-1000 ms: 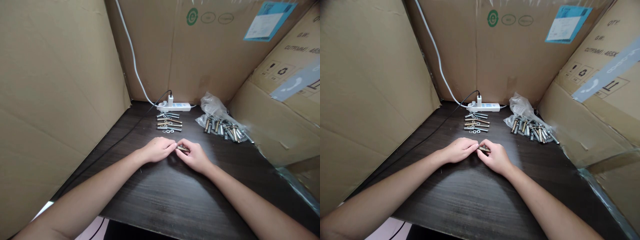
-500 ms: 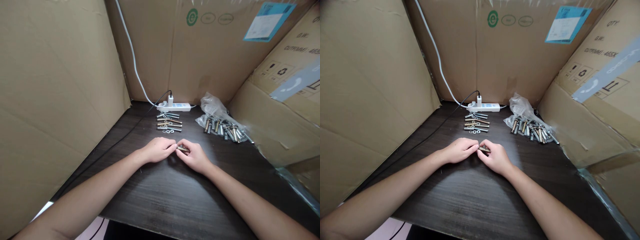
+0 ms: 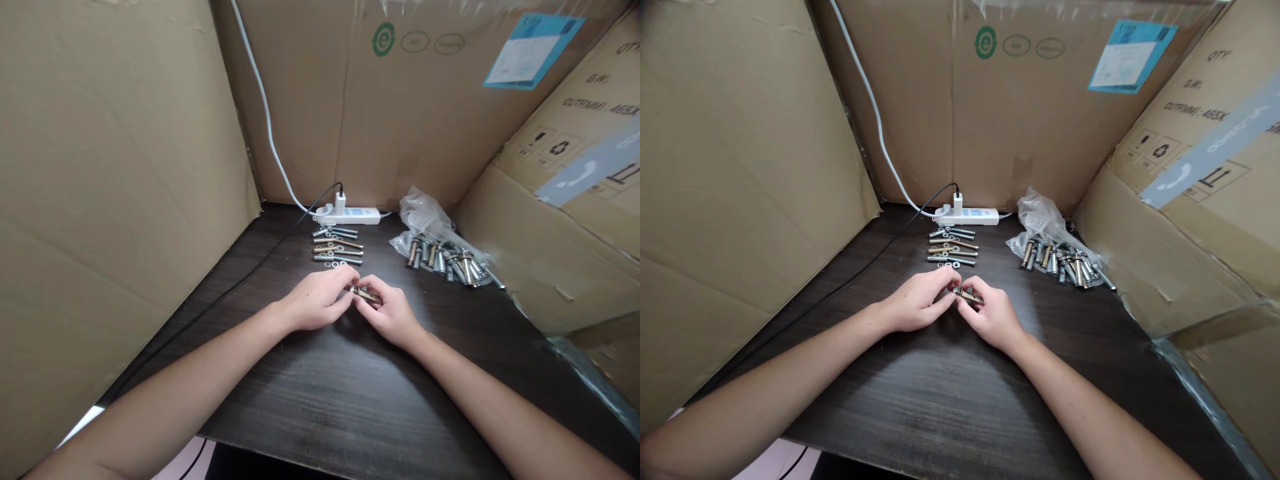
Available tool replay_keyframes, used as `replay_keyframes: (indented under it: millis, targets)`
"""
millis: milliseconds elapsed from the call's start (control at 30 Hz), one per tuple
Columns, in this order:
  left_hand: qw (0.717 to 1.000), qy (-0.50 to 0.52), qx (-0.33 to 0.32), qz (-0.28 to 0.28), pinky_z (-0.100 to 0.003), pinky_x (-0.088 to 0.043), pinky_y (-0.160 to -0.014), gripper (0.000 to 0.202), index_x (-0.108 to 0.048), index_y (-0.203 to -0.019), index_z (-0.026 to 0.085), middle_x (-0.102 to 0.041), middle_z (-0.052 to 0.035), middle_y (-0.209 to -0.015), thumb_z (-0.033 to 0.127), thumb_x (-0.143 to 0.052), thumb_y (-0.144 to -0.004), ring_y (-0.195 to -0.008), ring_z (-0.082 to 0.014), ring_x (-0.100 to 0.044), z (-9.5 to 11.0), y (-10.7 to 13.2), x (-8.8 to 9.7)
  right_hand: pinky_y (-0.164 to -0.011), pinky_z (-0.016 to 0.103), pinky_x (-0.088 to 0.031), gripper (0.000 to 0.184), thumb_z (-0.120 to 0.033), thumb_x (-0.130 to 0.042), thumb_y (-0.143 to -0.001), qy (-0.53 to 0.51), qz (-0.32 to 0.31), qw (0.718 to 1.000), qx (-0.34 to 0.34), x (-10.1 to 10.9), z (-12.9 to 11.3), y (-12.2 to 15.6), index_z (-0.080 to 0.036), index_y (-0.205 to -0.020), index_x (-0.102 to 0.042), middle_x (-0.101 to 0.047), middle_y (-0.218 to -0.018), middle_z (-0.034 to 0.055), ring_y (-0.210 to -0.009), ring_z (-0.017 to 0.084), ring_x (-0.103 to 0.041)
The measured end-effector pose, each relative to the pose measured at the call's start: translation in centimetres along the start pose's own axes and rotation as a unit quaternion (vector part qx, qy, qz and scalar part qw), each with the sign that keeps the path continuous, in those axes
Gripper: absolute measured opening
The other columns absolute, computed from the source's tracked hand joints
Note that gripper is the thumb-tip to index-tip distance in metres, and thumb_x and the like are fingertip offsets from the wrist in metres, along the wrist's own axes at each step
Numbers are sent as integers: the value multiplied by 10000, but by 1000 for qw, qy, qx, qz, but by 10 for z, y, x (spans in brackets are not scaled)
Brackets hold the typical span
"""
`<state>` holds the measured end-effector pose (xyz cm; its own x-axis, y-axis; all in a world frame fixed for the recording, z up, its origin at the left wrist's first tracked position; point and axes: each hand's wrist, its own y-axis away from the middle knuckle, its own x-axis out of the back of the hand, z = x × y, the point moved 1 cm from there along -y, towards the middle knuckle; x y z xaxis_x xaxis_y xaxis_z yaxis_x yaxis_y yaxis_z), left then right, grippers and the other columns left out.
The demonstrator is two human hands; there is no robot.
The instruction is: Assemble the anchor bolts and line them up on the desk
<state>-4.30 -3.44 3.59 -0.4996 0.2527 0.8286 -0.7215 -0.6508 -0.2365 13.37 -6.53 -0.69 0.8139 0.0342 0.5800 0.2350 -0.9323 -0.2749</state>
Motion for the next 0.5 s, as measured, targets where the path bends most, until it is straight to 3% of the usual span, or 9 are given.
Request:
replay_keyframes:
  millis: [133, 333, 500]
  targets:
    - [1000, 11, -13, -8, -266, -428, -749, 151, -478, -1016, 194, -571, -32, -986, 201, -394, -891, -841, -149, -542, -1, 0, -2, -530, 203, -387, 175, -329, -523, -832, -19, 8, 1000, -12, 0, 0, 0, -190, -936, -544, -553, -671, -17, -553, 104, -467]
    - [1000, 19, 10, -15, -266, -429, -752, 169, -474, -1050, 201, -589, -32, -999, 252, -368, -929, -861, -154, -558, -6, -1, -6, -512, 201, -381, 187, -355, -541, -825, -20, 26, 999, -19, 0, 1, 1, -191, -914, -529, -513, -638, -29, -525, 98, -443]
    - [998, -57, 14, -34, -253, -399, -686, 299, -531, -868, 186, -610, -17, -826, 312, -278, -964, -755, -147, -557, -11, -5, -11, -510, 200, -368, 173, -355, -529, -828, 7, 6, 1000, 5, 0, -2, 2, -196, -897, -527, -491, -604, -40, -518, 98, -440]
